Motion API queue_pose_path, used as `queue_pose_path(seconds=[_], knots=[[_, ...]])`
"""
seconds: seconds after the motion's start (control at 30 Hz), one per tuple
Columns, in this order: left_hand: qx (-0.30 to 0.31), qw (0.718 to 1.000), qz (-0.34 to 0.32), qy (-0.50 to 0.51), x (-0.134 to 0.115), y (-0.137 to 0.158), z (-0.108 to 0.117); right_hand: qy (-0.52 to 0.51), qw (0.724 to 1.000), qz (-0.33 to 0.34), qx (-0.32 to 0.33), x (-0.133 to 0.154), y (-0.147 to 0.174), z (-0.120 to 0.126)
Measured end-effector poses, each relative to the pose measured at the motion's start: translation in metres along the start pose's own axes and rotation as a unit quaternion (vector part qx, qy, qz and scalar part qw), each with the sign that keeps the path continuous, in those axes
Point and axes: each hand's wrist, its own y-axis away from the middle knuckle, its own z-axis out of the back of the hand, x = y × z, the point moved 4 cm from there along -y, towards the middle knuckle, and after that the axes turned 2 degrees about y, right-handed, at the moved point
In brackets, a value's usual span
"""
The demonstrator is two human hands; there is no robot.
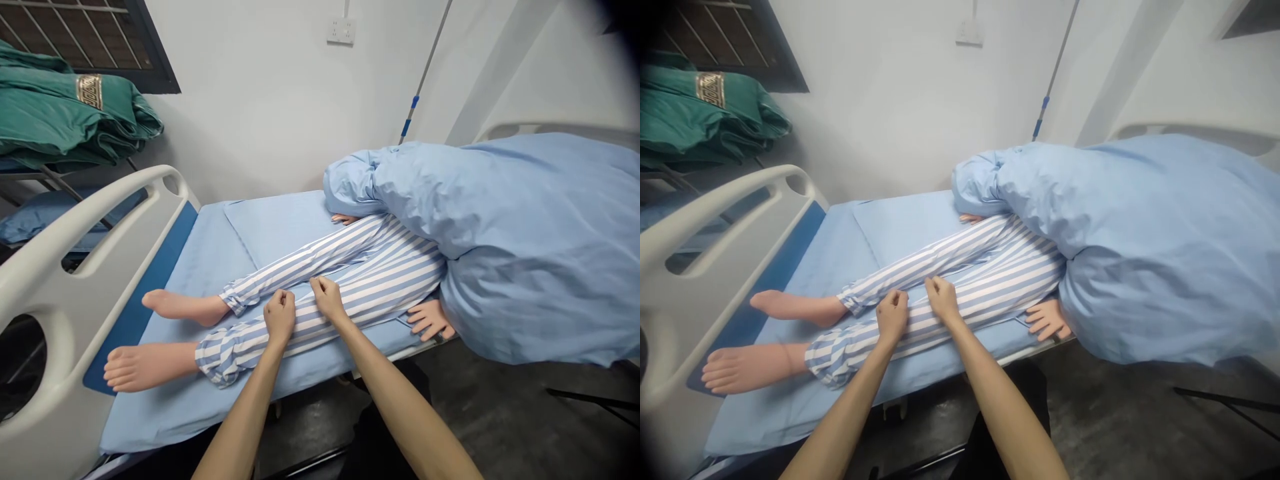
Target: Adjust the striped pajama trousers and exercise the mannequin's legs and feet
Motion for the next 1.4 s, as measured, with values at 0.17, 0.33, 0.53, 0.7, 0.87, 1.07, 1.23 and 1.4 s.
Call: queue_pose_path(seconds=[0.17,0.33,0.53,0.7,0.87,1.07,1.23,1.4], knots=[[0.017,0.999,0.005,0.029,-0.016,-0.003,-0.007,-0.042,0.999,-0.022,-0.025,-0.011,0.000,0.002],[0.031,0.993,-0.016,0.112,-0.044,-0.002,-0.036,-0.128,0.990,-0.053,-0.032,-0.014,-0.004,0.003],[0.037,0.998,-0.051,0.003,-0.044,0.007,-0.058,-0.119,0.991,-0.047,-0.041,-0.008,-0.011,0.025],[0.043,0.997,-0.060,-0.018,-0.041,0.009,-0.059,0.037,0.999,0.033,-0.020,-0.017,-0.019,0.073],[0.051,0.998,-0.034,-0.016,-0.046,0.003,-0.060,0.122,0.991,0.046,-0.043,-0.040,-0.016,0.090],[0.058,0.990,-0.025,0.125,-0.094,-0.001,-0.099,0.030,0.995,0.021,-0.088,-0.041,-0.018,0.097],[0.082,0.993,-0.031,0.073,-0.099,0.021,-0.136,-0.049,0.994,-0.015,-0.100,-0.044,-0.022,0.101],[0.112,0.989,-0.081,0.053,-0.092,0.028,-0.139,-0.024,0.997,-0.009,-0.067,-0.045,-0.030,0.110]])
